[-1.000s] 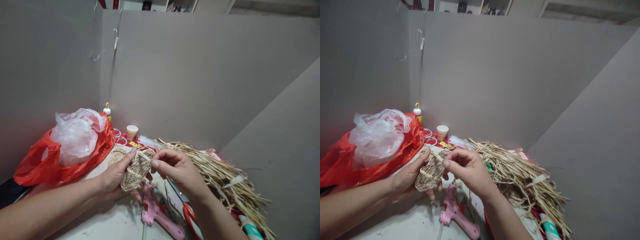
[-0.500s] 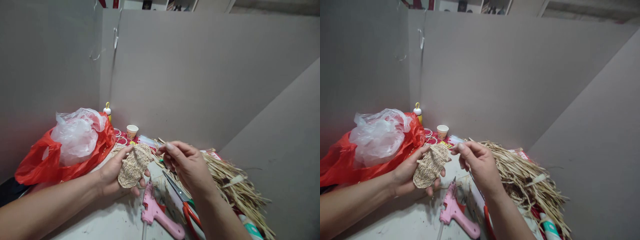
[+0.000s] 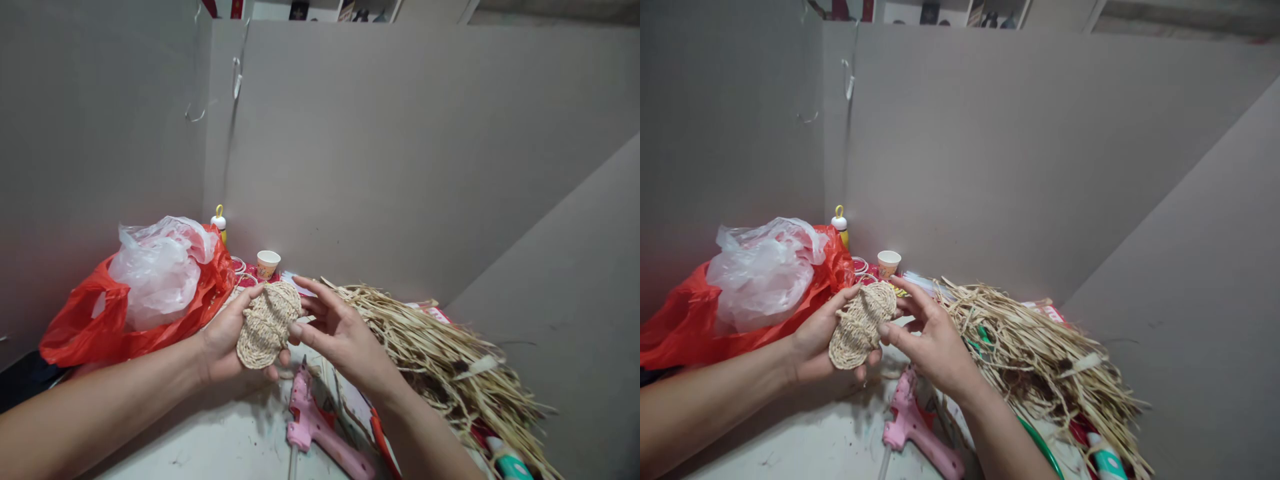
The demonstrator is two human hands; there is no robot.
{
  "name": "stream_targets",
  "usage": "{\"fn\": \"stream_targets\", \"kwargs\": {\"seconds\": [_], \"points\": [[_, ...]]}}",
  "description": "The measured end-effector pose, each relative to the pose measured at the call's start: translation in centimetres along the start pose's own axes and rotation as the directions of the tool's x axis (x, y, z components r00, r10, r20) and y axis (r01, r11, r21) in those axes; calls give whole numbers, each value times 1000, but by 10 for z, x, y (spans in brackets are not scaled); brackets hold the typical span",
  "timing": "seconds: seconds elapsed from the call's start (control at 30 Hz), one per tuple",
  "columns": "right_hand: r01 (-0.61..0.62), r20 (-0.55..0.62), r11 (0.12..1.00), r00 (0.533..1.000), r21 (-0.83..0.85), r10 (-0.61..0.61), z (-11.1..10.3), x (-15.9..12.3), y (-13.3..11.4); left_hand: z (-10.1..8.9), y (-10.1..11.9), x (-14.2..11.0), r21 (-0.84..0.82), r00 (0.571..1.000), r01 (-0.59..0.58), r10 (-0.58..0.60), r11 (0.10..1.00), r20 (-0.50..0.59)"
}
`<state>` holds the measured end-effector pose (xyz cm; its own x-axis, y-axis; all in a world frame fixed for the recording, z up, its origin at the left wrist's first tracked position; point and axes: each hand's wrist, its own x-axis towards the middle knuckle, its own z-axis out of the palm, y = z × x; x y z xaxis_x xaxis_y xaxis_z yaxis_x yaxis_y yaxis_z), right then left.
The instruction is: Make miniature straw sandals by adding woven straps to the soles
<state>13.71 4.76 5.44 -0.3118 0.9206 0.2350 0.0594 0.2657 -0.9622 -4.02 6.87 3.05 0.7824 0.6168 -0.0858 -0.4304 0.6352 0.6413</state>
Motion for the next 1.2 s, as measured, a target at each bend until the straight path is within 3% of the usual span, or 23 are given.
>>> {"fn": "stream_targets", "kwargs": {"seconds": [0.17, 0.27, 0.3, 0.4, 0.47, 0.53, 0.6, 0.7, 0.93, 1.1, 1.2], "points": [[-22, -11, 994, 1000, 104, 24, 3, 1, 8, 0, -6, 2, 64, 999, 50, -50, 997, 3], [-12, -106, 990, 994, 141, 27, -5, 4, 8, 3, 8, -1, 313, 996, 35, -6, 949, -93], [-12, -146, 989, 989, 147, 34, -10, 5, 9, 4, 17, -3, 446, 981, 9, 78, 895, -177], [-84, -190, 990, 976, 114, 105, -29, 11, 17, 0, 50, -10, 755, 861, 19, 373, 656, -346], [-175, -138, 983, 974, 48, 180, -41, 16, 28, -10, 69, -13, 856, 796, 72, 487, 511, -359], [-266, -80, 963, 962, -45, 261, -48, 19, 43, -26, 79, -15, 928, 748, 220, 559, 300, -358], [-341, -18, 933, 940, -120, 341, -50, 22, 58, -44, 82, -13, 903, 760, 430, 547, -19, -351], [-381, 35, 902, 918, -202, 395, -50, 23, 70, -67, 74, -5, 841, 757, 519, 539, -151, -369], [-317, -59, 905, 948, -284, 313, -49, 26, 78, -79, 53, 8, 767, 710, 603, 588, -220, -388], [-299, -167, 886, 953, -354, 254, -53, 30, 92, -87, 45, 13, 793, 705, 583, 593, -174, -388], [-286, -262, 860, 947, -422, 186, -58, 31, 92, -94, 41, 16, 830, 697, 549, 602, -97, -390]]}}
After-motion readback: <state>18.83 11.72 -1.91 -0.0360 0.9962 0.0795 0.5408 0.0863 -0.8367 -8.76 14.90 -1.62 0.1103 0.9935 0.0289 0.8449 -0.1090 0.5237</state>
